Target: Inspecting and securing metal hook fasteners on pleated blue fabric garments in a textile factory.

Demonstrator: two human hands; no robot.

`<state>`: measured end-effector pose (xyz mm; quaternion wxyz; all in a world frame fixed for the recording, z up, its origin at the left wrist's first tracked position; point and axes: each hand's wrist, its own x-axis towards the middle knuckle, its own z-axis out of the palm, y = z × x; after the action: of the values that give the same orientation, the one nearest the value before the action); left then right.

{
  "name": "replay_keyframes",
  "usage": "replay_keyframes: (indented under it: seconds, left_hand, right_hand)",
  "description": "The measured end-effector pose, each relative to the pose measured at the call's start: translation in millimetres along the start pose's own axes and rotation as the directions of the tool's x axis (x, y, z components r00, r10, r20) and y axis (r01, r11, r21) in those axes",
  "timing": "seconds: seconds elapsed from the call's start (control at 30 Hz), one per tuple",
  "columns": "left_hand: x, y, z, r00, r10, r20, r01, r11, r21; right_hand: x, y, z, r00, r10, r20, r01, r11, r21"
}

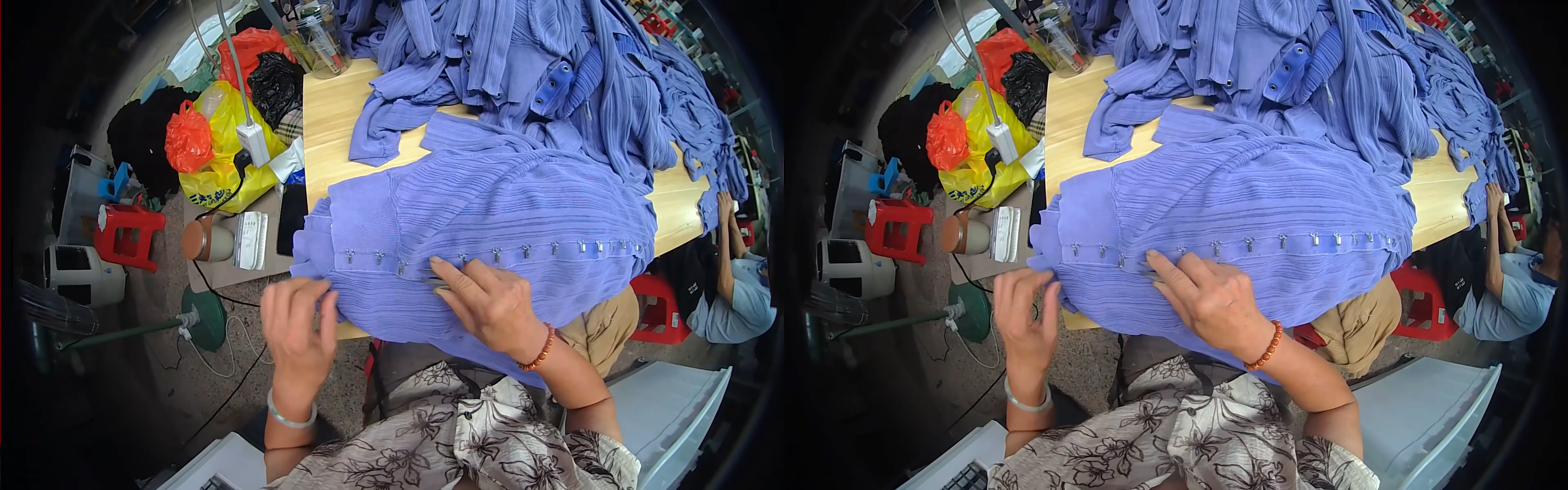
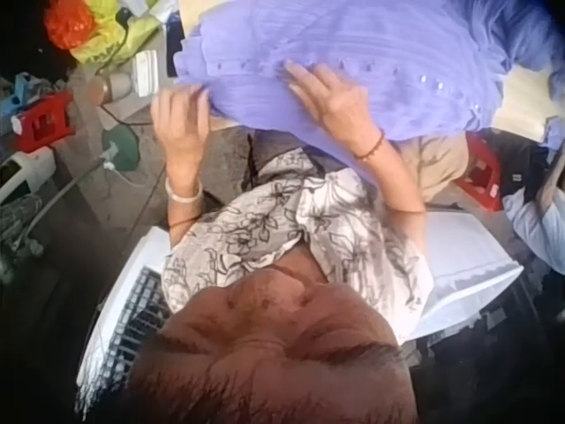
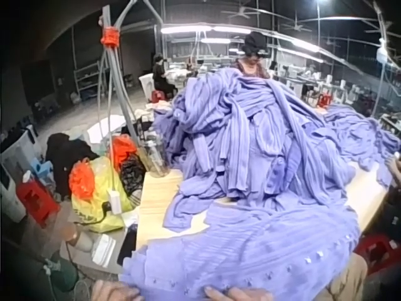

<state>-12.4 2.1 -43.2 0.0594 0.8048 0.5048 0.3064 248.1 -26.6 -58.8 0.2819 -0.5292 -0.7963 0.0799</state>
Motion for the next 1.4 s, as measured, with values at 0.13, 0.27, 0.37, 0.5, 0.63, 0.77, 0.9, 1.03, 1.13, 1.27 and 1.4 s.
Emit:
replay_keyframes:
  seconds: [0.13, 0.27, 0.37, 0.5, 0.63, 0.77, 0.9, 1.03, 1.13, 1.27, 1.4]
  left_hand:
    - [23, 3, 32, 0.986, 0.165, 0.001, -0.165, 0.986, -0.007]
    - [31, -7, 53, 0.988, 0.139, 0.073, -0.144, 0.988, 0.055]
    - [29, -12, 53, 0.975, 0.198, 0.104, -0.207, 0.974, 0.089]
    - [28, -14, 56, 0.979, 0.184, 0.084, -0.191, 0.978, 0.082]
    - [24, -16, 49, 0.994, 0.077, 0.074, -0.066, 0.988, -0.139]
    - [16, -14, 39, 0.997, 0.003, 0.078, 0.022, 0.948, -0.318]
    - [7, -12, 27, 0.991, -0.060, 0.118, 0.099, 0.929, -0.356]
    - [6, -11, 26, 0.998, -0.015, 0.062, 0.029, 0.975, -0.219]
    - [18, -11, 37, 0.988, 0.156, -0.011, -0.156, 0.987, -0.036]
    - [28, -9, 46, 0.978, 0.151, 0.143, -0.158, 0.987, 0.040]
    - [28, -12, 51, 0.977, 0.162, 0.139, -0.173, 0.983, 0.067]
  right_hand:
    - [0, -3, -3, 1.000, 0.001, -0.008, -0.001, 1.000, 0.021]
    - [-1, -3, -6, 1.000, -0.001, 0.024, 0.001, 1.000, 0.012]
    - [-2, -2, -7, 1.000, -0.007, 0.013, 0.007, 1.000, 0.022]
    - [-1, 0, -3, 0.999, -0.031, 0.029, 0.030, 0.999, 0.019]
    - [1, -1, -4, 0.999, -0.037, 0.038, 0.036, 0.999, 0.026]
    - [6, -4, -5, 0.998, -0.048, 0.045, 0.046, 0.998, 0.040]
    - [8, -6, 0, 0.997, -0.056, 0.044, 0.054, 0.997, 0.048]
    - [9, -8, 1, 0.997, -0.057, 0.058, 0.055, 0.997, 0.045]
    - [10, -8, 2, 0.996, -0.059, 0.066, 0.056, 0.997, 0.046]
    - [7, -8, 1, 0.996, -0.036, 0.078, 0.033, 0.998, 0.045]
    - [7, -8, -2, 0.997, -0.025, 0.078, 0.022, 0.999, 0.044]
